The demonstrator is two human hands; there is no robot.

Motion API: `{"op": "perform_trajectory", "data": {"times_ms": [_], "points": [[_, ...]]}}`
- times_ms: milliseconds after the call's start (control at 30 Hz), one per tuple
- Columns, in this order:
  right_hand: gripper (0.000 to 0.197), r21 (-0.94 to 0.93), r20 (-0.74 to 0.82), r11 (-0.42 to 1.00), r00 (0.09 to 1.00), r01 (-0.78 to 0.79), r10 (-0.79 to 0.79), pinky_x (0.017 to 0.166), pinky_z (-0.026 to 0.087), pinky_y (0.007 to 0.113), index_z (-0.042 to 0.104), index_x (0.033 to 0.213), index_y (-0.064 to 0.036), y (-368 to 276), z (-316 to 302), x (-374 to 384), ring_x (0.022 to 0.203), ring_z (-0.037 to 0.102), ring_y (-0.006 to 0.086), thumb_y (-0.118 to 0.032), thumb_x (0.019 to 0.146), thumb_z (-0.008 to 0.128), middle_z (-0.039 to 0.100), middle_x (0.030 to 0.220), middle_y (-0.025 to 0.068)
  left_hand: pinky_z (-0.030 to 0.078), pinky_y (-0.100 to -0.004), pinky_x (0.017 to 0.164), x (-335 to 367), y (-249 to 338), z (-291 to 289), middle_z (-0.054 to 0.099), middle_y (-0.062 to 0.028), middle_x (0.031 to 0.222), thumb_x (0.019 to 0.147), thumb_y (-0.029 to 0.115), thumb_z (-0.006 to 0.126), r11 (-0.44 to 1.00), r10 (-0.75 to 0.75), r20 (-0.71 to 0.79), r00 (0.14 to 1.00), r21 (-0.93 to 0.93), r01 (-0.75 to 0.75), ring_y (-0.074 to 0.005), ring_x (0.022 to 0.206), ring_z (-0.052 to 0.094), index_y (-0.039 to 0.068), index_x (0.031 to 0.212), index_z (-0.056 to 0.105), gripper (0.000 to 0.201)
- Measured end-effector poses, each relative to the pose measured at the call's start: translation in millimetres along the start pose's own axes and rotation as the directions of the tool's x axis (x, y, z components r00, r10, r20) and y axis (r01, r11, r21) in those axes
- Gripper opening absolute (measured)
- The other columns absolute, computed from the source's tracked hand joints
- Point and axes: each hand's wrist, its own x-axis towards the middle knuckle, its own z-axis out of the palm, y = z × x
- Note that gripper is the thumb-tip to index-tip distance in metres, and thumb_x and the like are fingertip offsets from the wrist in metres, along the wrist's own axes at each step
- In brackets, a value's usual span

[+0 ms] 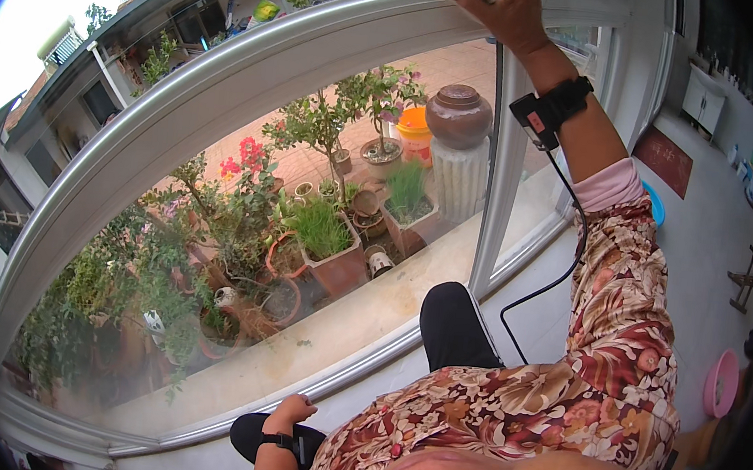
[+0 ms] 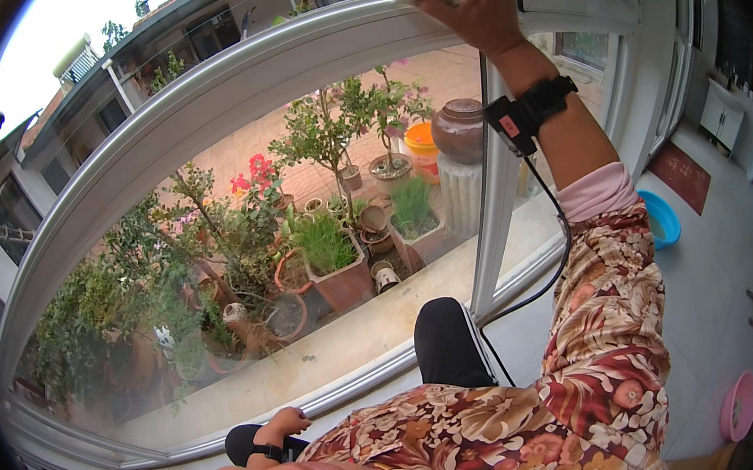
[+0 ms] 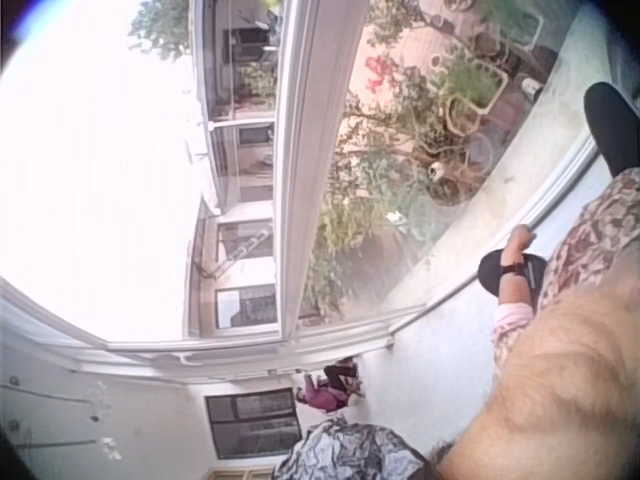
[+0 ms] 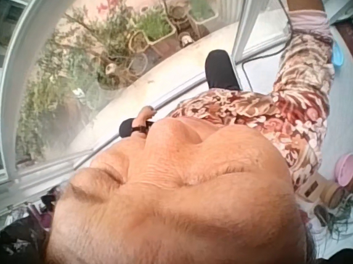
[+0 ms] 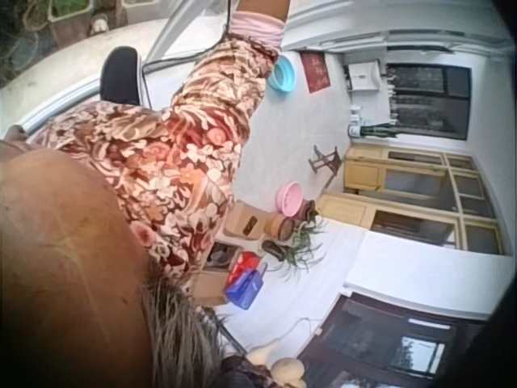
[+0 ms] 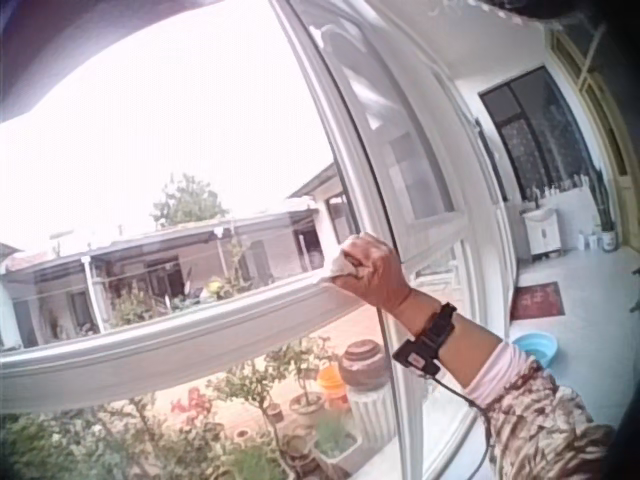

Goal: The person wipes a large curved glass window with a white cloth, moving methodically across the surface. The person folds the cloth occasionally and continues wiping different sections of the window.

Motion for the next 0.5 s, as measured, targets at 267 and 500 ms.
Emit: {"op": "perform_trajectory", "data": {"times_ms": [267,500], "points": [[0.038,-0.522,0.068,0.820,0.969,0.236,-0.236,0.077,0.058,0.038,0.071,0.103,-0.0114,51,11,-41,0.088,0.069,0.0271,-0.044,0.085,0.081,0.070,0.094,0.0050,0.056,-0.0437,0.084,26,45,0,0.076,-0.0172,0.095,0.081,0.040,0.073,0.992,0.129,-0.015,0.991,0.014,-0.129,-0.0352,0.092,0.071,0.008,0.095,0.078,0.035],[0.036,-0.126,0.004,0.992,1.000,-0.015,0.016,0.075,0.056,0.041,0.071,0.101,-0.0095,-50,35,0,0.087,0.068,0.0277,-0.039,0.084,0.082,0.069,0.092,0.0057,0.055,-0.0435,0.089,18,128,-23,0.076,-0.0197,0.102,0.083,0.040,0.073,0.952,0.304,-0.104,0.947,0.009,-0.305,-0.0378,0.098,0.070,0.005,0.103,0.077,0.040]]}}
